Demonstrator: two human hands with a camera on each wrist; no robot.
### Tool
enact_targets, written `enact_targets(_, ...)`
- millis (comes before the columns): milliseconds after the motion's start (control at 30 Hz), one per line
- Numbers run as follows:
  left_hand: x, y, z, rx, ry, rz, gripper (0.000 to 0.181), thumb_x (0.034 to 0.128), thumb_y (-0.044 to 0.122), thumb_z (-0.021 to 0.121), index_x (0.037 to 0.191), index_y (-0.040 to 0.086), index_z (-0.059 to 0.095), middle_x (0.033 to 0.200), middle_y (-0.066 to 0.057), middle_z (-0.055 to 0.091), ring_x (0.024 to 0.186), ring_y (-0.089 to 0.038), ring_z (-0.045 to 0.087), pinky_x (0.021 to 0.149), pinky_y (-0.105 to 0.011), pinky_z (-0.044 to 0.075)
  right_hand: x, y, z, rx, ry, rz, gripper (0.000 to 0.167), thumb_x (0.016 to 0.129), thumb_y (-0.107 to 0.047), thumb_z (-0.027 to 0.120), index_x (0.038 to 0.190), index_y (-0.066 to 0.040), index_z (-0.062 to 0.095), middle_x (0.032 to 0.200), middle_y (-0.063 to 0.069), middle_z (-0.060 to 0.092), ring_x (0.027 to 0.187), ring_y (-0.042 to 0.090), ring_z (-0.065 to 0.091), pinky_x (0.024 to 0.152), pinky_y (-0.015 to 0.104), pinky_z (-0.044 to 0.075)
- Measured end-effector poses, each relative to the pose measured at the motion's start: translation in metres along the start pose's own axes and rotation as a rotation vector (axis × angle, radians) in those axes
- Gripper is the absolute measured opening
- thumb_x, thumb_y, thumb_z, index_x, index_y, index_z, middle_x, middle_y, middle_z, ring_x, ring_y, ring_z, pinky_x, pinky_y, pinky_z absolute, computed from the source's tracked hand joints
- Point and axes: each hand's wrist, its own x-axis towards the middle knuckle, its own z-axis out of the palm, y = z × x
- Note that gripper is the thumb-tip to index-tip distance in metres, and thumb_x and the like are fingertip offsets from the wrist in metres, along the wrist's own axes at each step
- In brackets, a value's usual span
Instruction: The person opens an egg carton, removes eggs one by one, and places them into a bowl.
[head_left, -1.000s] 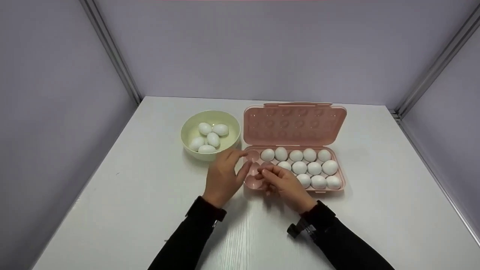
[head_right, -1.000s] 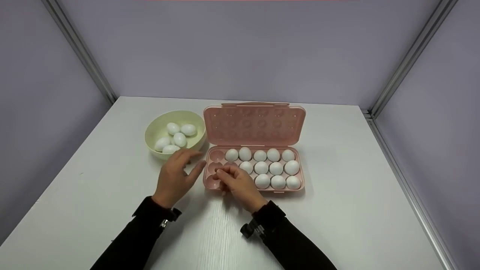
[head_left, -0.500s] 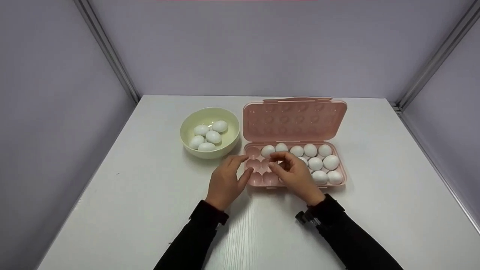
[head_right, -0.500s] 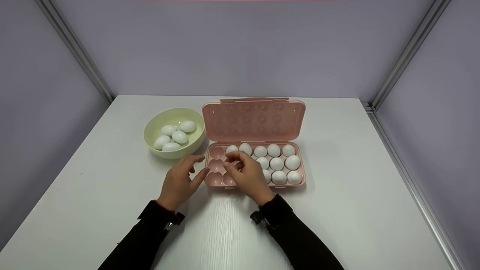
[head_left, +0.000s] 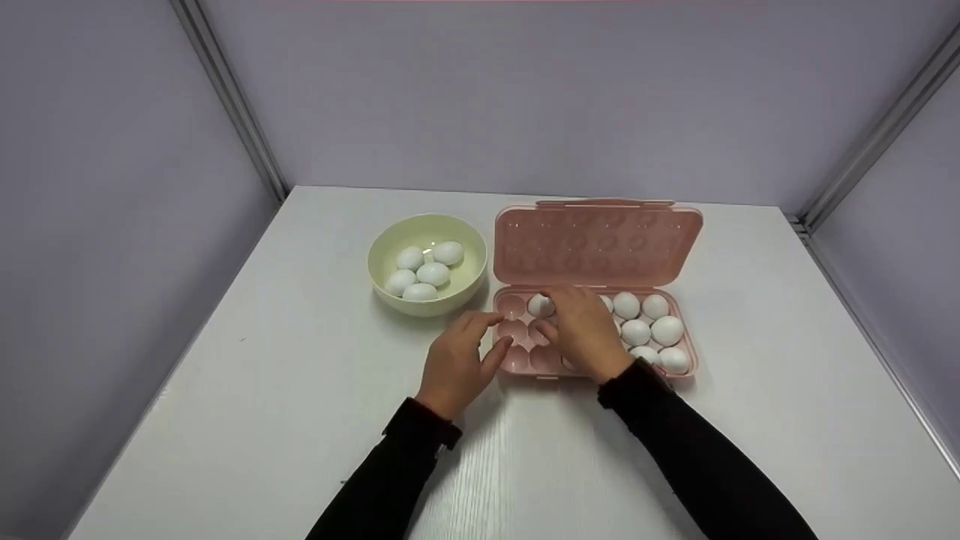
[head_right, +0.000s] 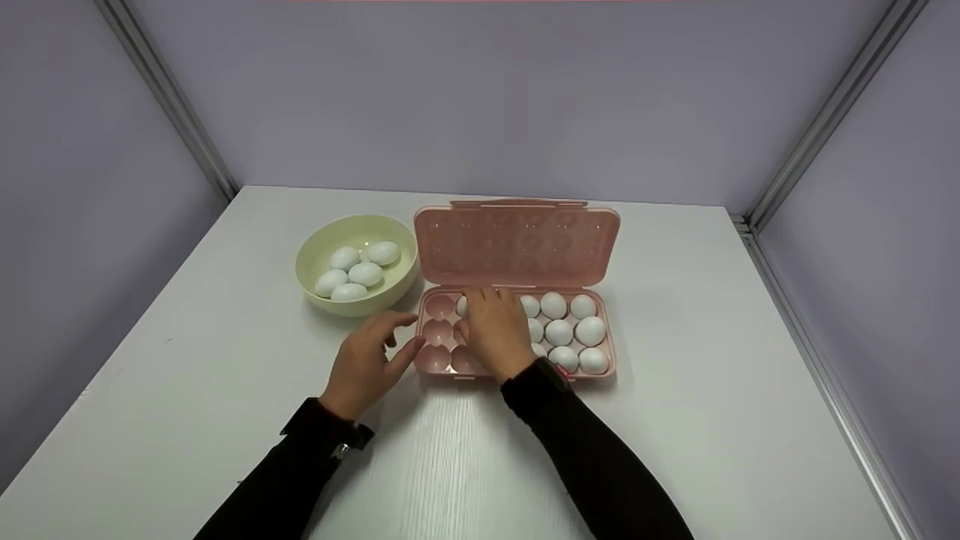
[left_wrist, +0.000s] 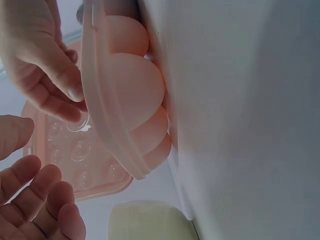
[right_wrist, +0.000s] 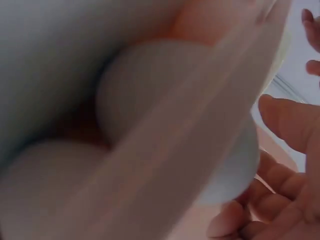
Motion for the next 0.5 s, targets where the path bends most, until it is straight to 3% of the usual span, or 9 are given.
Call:
enact_targets(100,0.0,0.001,0.0,-0.003,0.0,-0.005,0.028,0.0956,0.025,0.081,0.118,0.01,0.073,0.11,-0.006,0.075,0.1,-0.02,0.075,0.083,-0.035,0.063,0.012,0.003,0.0,-0.071,-0.098,0.069,0.031,0.09,-0.01,0.08,0.12,-0.007,0.072,0.115,0.016,0.076,0.119,0.042,0.068,0.104,0.058,0.053)
enact_targets(167,0.0,0.001,-0.001,0.0,-0.003,-0.006,0.028,0.0954,0.025,0.081,0.117,0.009,0.074,0.109,-0.006,0.075,0.099,-0.02,0.074,0.082,-0.035,0.063,0.017,0.004,0.001,-0.099,-0.16,0.095,0.033,0.091,-0.01,0.078,0.124,-0.007,0.072,0.119,0.017,0.076,0.122,0.042,0.067,0.107,0.058,0.052)
enact_targets(233,0.0,0.001,-0.001,-0.002,-0.008,-0.006,0.027,0.0949,0.024,0.081,0.116,0.009,0.074,0.108,-0.006,0.075,0.098,-0.02,0.074,0.08,-0.035,0.063,0.02,0.004,0.001,-0.151,-0.203,0.1,0.042,0.094,-0.018,0.08,0.133,-0.006,0.069,0.128,0.02,0.074,0.127,0.045,0.065,0.111,0.06,0.049)
enact_targets(500,-0.001,0.003,0.001,-0.012,-0.025,-0.012,0.026,0.095,0.025,0.081,0.115,0.01,0.075,0.107,-0.004,0.075,0.097,-0.018,0.073,0.078,-0.034,0.061,0.017,0.001,0.007,-0.179,-0.173,0.022,0.051,0.09,-0.017,0.082,0.136,-0.003,0.066,0.123,0.027,0.07,0.117,0.049,0.065,0.105,0.061,0.051)
